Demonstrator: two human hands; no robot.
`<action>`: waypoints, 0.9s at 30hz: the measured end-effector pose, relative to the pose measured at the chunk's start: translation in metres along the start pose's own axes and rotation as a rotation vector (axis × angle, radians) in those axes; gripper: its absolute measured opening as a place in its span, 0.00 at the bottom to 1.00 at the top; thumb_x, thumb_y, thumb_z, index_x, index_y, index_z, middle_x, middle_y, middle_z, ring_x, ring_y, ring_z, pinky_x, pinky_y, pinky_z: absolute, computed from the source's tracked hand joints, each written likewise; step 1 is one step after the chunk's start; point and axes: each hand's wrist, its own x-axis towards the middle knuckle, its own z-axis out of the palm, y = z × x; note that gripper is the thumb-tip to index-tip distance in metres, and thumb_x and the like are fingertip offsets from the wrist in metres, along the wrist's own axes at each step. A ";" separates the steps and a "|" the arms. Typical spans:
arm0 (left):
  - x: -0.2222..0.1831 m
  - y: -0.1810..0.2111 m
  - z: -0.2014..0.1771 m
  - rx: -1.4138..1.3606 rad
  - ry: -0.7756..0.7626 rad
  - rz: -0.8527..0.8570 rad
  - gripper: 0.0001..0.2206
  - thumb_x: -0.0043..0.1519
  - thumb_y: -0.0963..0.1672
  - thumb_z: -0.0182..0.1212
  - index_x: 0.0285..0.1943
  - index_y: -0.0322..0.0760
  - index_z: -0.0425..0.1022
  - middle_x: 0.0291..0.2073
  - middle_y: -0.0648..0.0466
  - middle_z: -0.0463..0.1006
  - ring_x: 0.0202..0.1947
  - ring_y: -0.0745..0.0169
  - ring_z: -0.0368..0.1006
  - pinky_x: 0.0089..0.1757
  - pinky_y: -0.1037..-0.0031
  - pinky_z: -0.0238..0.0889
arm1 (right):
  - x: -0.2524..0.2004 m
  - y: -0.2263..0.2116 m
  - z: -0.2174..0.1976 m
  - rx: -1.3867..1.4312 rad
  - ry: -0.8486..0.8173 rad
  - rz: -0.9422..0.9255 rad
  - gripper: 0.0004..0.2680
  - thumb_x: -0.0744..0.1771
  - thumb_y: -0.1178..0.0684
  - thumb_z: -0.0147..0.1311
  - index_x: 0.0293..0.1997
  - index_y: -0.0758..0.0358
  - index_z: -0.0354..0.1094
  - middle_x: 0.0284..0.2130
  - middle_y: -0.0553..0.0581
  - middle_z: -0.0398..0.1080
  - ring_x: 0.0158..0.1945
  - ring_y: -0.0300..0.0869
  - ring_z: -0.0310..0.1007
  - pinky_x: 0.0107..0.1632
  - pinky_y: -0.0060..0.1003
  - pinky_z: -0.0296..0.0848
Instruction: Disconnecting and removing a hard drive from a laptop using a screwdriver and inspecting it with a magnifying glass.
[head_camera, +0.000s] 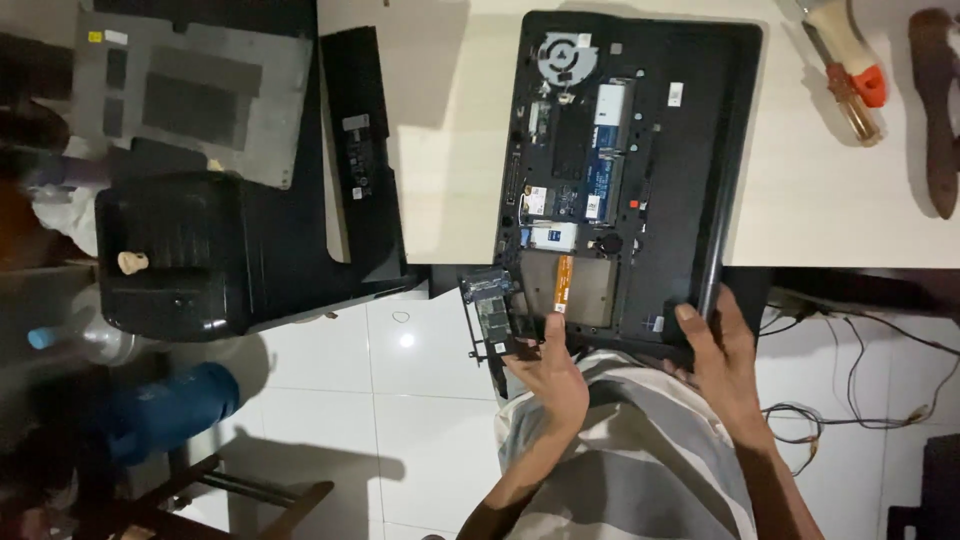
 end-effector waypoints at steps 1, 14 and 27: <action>0.001 -0.008 -0.003 0.000 -0.003 -0.001 0.33 0.61 0.38 0.70 0.72 0.44 0.56 0.64 0.50 0.62 0.63 0.54 0.56 0.63 0.58 0.53 | 0.002 0.001 -0.003 0.001 0.003 -0.001 0.18 0.71 0.49 0.53 0.69 0.63 0.60 0.36 0.66 0.61 0.30 0.54 0.66 0.25 0.46 0.78; -0.035 0.019 0.003 0.213 -0.337 0.163 0.40 0.47 0.43 0.83 0.64 0.44 0.56 0.60 0.49 0.69 0.60 0.58 0.66 0.56 0.67 0.59 | 0.025 -0.007 -0.047 -0.218 0.164 -0.203 0.15 0.74 0.45 0.57 0.35 0.62 0.60 0.23 0.50 0.55 0.28 0.34 0.56 0.27 0.33 0.77; -0.065 0.153 0.077 0.204 -0.739 -0.023 0.44 0.51 0.38 0.77 0.74 0.38 0.50 0.56 0.48 0.75 0.58 0.56 0.74 0.62 0.60 0.67 | 0.035 0.018 -0.076 0.018 0.335 -0.518 0.11 0.74 0.56 0.62 0.55 0.71 0.62 0.37 0.62 0.67 0.34 0.44 0.72 0.41 0.40 0.83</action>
